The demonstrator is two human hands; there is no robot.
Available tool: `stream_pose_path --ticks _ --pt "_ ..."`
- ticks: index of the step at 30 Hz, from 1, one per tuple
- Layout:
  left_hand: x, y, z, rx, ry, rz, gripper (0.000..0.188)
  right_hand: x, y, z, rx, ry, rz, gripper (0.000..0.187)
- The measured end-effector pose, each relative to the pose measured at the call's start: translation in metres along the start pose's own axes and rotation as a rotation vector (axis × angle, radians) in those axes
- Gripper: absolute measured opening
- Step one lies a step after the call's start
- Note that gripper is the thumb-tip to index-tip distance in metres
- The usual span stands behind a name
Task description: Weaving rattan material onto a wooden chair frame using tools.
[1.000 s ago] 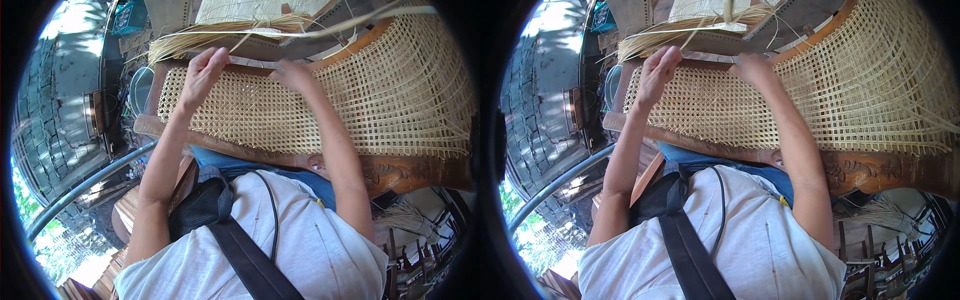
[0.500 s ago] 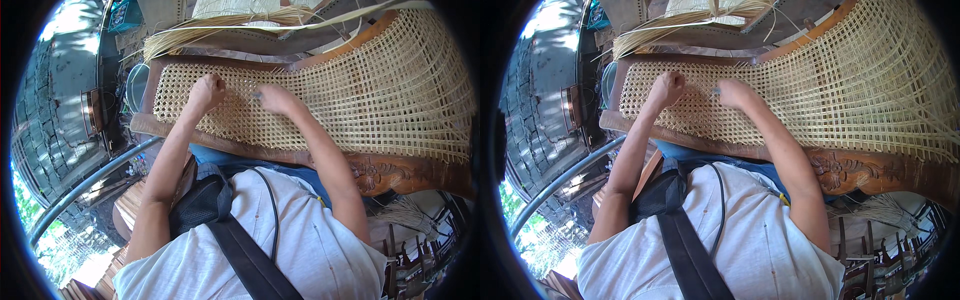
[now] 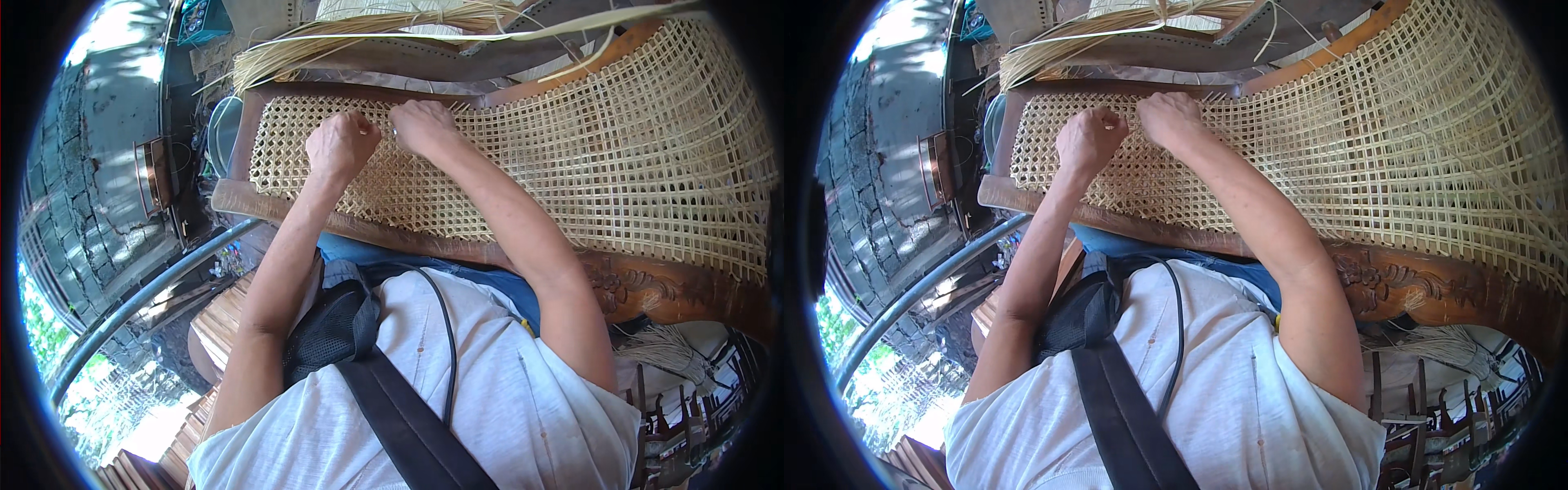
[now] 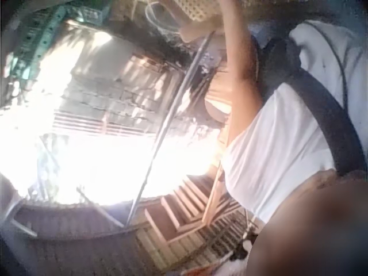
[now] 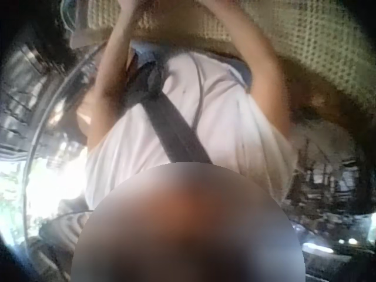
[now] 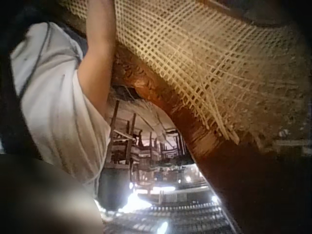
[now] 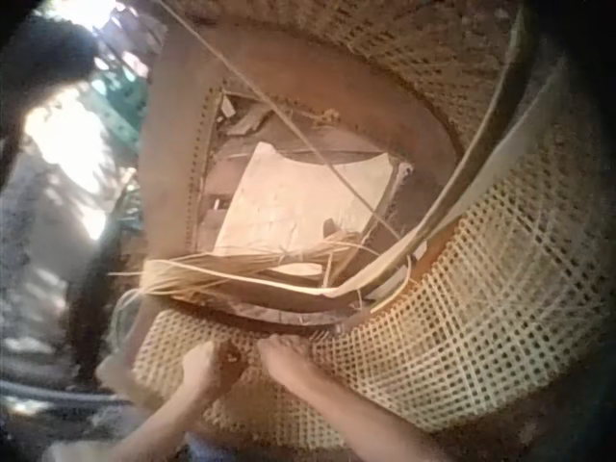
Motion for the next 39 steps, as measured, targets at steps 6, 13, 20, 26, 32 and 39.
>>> stream_pose_path --ticks 6,13,20,26,32,39 --pt "0.031 0.019 -0.011 0.022 0.037 0.079 0.027 -0.002 0.006 -0.008 0.010 0.007 -0.026 0.022" --pt "0.018 0.020 -0.008 0.079 0.063 0.053 0.027 -0.015 -0.002 -0.022 0.079 0.073 -0.035 0.029" --pt "0.002 0.032 -0.020 0.096 0.160 0.070 0.031 -0.037 -0.011 -0.015 0.030 0.170 0.063 0.028" --pt "-0.029 0.055 -0.044 0.280 0.103 0.602 0.043 -0.085 -0.070 0.012 -0.157 0.250 -0.047 0.037" --pt "-0.005 0.053 -0.037 0.206 -0.028 0.773 0.034 -0.069 -0.014 -0.003 -0.082 0.266 -0.202 0.031" --pt "0.005 0.046 -0.040 0.148 -0.006 0.335 0.031 -0.048 0.012 -0.006 -0.053 0.121 -0.056 0.023"
Point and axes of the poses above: each hand's wrist, its own z-axis away from the middle knuckle, its own y-axis out of the palm, x = y × z, the point moved 5 cm from there along -z, towards the middle knuckle, and after that the axes turned 2 degrees about -z, right-handed, at the moved point
